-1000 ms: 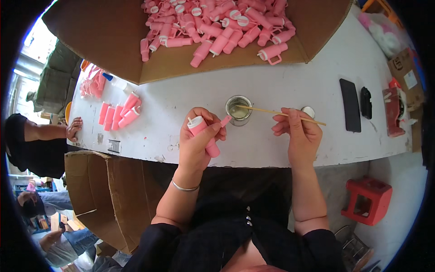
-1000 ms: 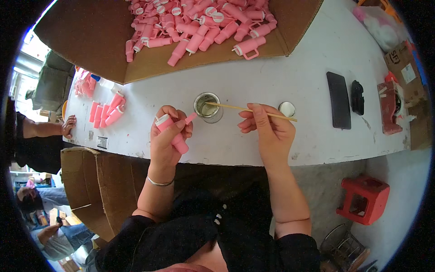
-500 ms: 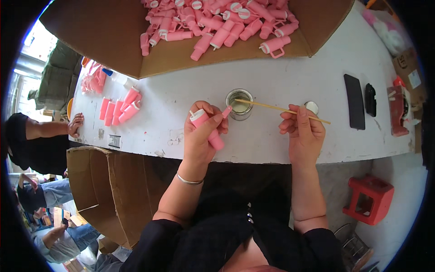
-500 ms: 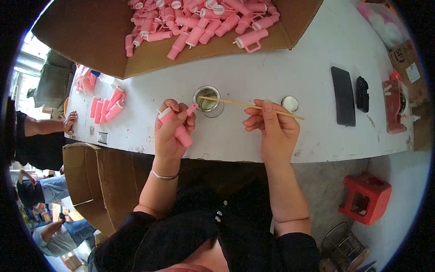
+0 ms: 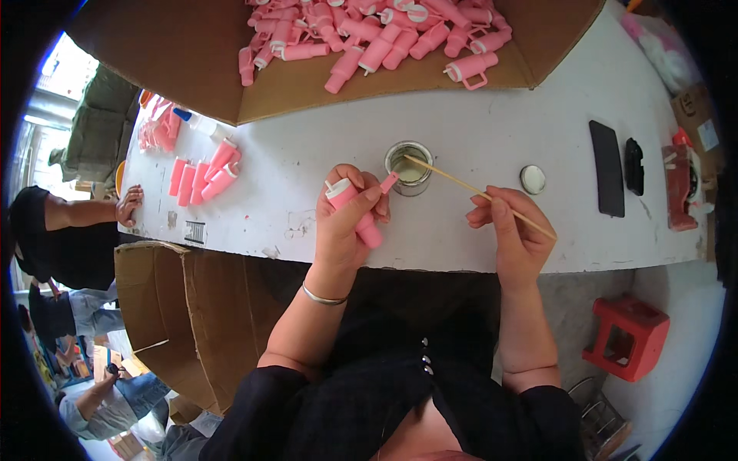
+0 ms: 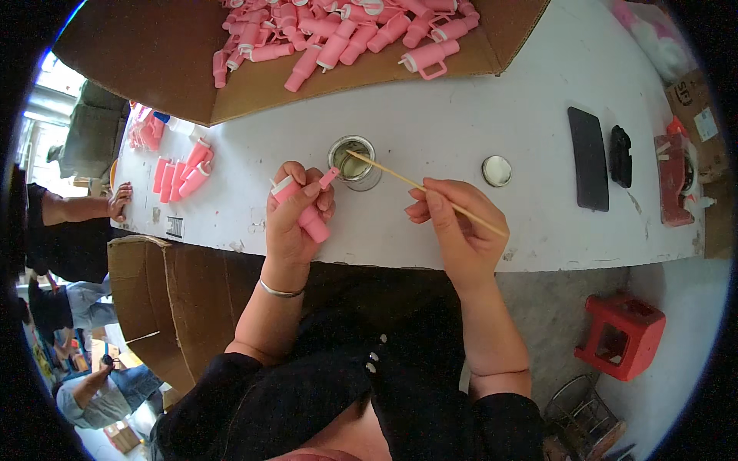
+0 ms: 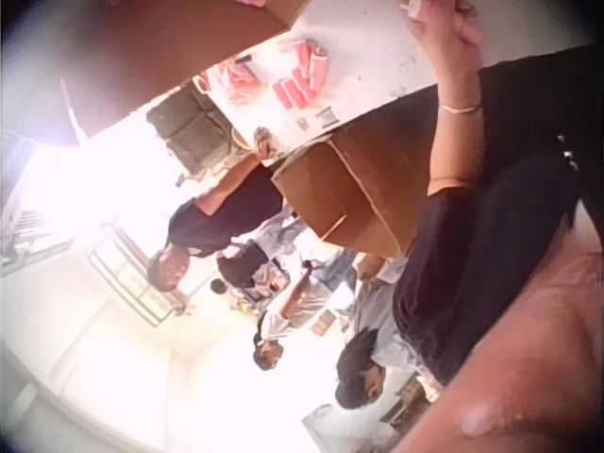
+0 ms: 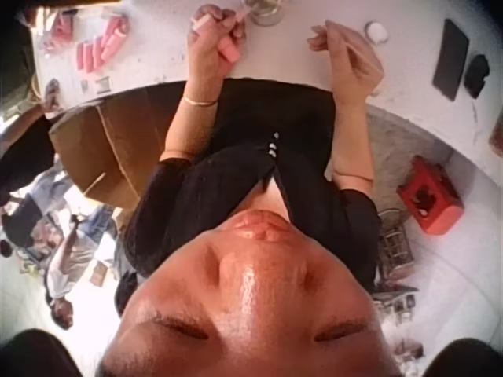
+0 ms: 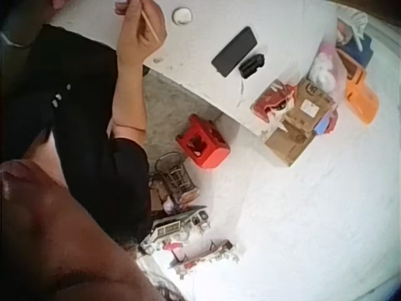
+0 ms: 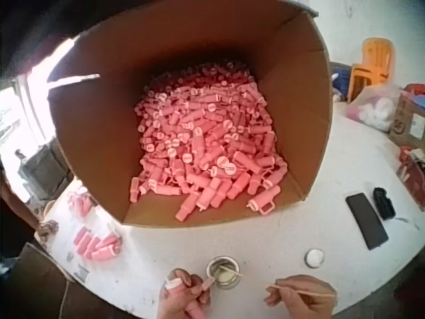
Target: The person applies glue from a can onto small plastic parts using a wooden stick and assembles toy bottles by attaching the pieces and caps by hand.
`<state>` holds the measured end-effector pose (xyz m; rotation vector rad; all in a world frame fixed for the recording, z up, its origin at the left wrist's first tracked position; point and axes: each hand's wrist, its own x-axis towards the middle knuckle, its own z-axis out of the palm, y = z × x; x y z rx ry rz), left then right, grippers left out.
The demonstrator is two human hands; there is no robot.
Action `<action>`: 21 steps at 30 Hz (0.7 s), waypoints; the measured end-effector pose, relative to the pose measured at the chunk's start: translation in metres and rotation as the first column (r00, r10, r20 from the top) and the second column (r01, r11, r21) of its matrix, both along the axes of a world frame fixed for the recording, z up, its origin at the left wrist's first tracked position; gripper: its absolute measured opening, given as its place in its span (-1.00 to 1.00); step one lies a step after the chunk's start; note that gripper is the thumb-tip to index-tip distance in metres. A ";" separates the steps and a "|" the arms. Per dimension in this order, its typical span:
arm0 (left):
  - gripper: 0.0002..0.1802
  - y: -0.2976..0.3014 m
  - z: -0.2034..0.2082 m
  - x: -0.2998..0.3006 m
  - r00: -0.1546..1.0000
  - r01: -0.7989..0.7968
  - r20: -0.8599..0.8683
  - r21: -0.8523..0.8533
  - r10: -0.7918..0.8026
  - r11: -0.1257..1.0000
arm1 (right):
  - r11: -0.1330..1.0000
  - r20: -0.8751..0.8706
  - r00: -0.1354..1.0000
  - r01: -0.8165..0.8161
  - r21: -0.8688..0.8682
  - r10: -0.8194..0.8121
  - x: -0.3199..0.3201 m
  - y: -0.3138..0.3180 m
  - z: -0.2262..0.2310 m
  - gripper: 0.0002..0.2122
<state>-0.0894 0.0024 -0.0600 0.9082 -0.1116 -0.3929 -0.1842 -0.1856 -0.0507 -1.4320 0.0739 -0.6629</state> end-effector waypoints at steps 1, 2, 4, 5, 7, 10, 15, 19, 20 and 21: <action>-0.81 0.001 0.000 -0.001 1.000 0.006 0.002 -0.002 -0.006 1.000 | 1.000 -0.002 1.000 0.000 0.001 0.000 -0.001 0.000 0.000 -0.83; -0.80 0.001 -0.001 -0.001 1.000 0.011 0.005 -0.003 -0.011 1.000 | 0.999 0.034 0.999 -0.020 -0.034 0.021 -0.002 0.000 0.000 -0.85; -0.80 0.002 -0.001 -0.002 1.000 0.015 0.021 -0.004 -0.015 1.000 | 0.997 0.068 0.997 -0.039 -0.067 0.043 -0.004 -0.001 0.000 -0.85; -0.80 0.002 -0.001 -0.002 0.999 0.019 0.040 -0.008 -0.018 1.000 | 0.985 0.090 0.994 -0.039 -0.168 0.055 -0.004 -0.003 0.000 -0.86; -0.80 0.002 -0.001 -0.003 0.999 0.018 0.044 -0.012 -0.017 1.000 | 0.963 0.109 0.992 -0.038 -0.266 0.069 -0.005 -0.004 0.002 -0.86; -0.78 0.002 -0.004 -0.002 0.999 0.012 0.032 -0.048 -0.010 0.999 | 0.934 0.130 0.990 -0.008 -0.357 0.058 -0.006 -0.004 0.004 -0.87; -0.77 0.001 -0.005 -0.002 1.000 0.002 0.017 -0.076 0.000 0.997 | 0.944 0.135 0.989 -0.008 -0.329 0.055 -0.006 -0.005 0.005 -0.88; -0.78 0.000 -0.005 -0.002 1.000 -0.001 0.017 -0.073 0.002 0.997 | 0.975 0.103 0.994 -0.013 -0.221 0.037 -0.007 -0.002 0.002 -0.87; -0.78 0.000 -0.004 -0.002 1.000 -0.006 0.012 -0.067 0.007 0.998 | 0.989 0.084 0.996 -0.014 -0.144 0.026 -0.007 -0.002 0.002 -0.86; -0.78 0.000 -0.004 -0.002 1.000 -0.006 0.011 -0.067 0.007 0.998 | 0.998 0.064 0.998 -0.013 -0.066 0.017 -0.008 -0.001 0.001 -0.85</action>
